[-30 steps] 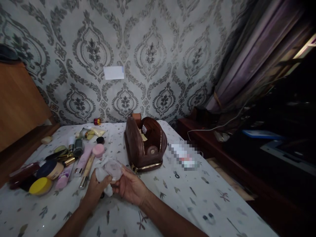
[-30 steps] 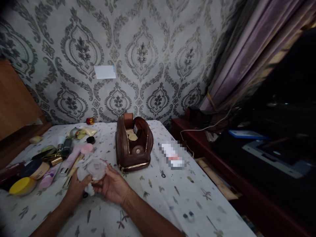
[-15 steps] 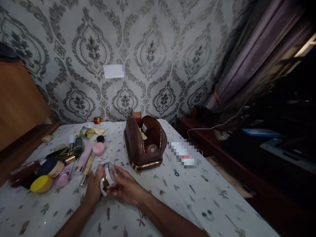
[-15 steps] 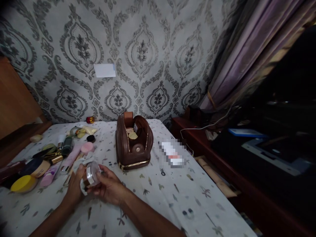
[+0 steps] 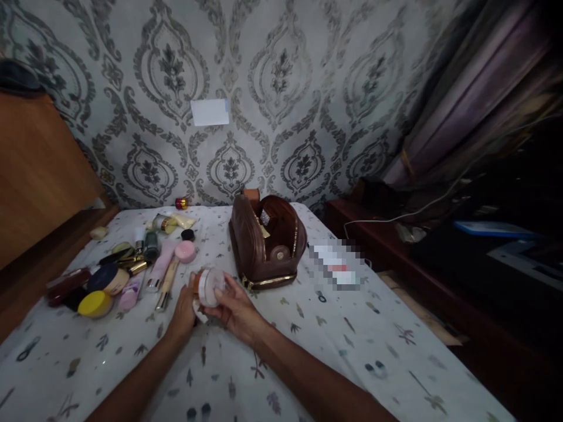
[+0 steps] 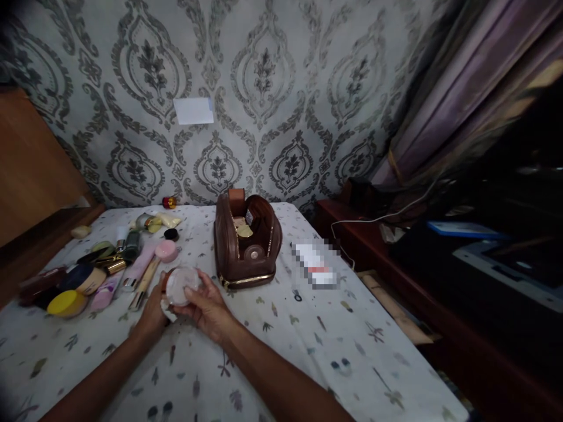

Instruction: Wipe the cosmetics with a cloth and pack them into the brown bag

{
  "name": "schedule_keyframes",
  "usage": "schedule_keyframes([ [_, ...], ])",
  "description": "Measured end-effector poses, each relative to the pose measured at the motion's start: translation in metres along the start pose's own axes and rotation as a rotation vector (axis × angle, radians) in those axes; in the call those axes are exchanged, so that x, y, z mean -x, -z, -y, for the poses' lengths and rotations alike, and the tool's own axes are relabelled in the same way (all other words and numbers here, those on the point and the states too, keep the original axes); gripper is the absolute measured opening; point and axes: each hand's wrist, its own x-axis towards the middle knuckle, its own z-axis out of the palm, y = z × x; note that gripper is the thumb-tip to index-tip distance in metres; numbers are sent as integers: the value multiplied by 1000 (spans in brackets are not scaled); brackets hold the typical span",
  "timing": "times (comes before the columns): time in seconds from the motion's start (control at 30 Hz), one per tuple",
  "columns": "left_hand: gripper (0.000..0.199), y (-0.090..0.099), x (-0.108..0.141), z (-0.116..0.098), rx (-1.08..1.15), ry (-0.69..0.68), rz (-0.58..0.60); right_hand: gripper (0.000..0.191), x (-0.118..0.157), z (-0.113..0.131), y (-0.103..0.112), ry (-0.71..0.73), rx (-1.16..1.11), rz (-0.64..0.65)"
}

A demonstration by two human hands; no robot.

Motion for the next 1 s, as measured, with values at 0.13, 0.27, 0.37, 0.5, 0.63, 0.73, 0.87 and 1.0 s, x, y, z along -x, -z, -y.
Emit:
schedule_keyframes([
  [0.13,72,-2,1,2,-51,-37,55,57,-4,1,0,77,19,-101],
  [0.27,56,-4,8,-11,-92,-59,62,51,-6,1,1,172,114,-158],
  [0.37,49,-5,13,-20,-107,-71,61,50,-6,1,2,243,207,-197],
  [0.5,44,-5,13,-20,-138,-110,25,47,-4,4,1,306,323,-193],
  [0.63,45,-1,13,-9,-120,-114,-71,45,2,17,-9,374,427,-137],
  [0.73,49,4,13,0,-109,-20,-153,46,12,38,-23,451,569,-110],
  [0.87,49,7,13,3,-193,126,-215,45,24,84,-40,601,752,-85],
  [1.0,47,5,12,-5,-178,75,-144,49,21,142,-41,752,1023,-139],
])
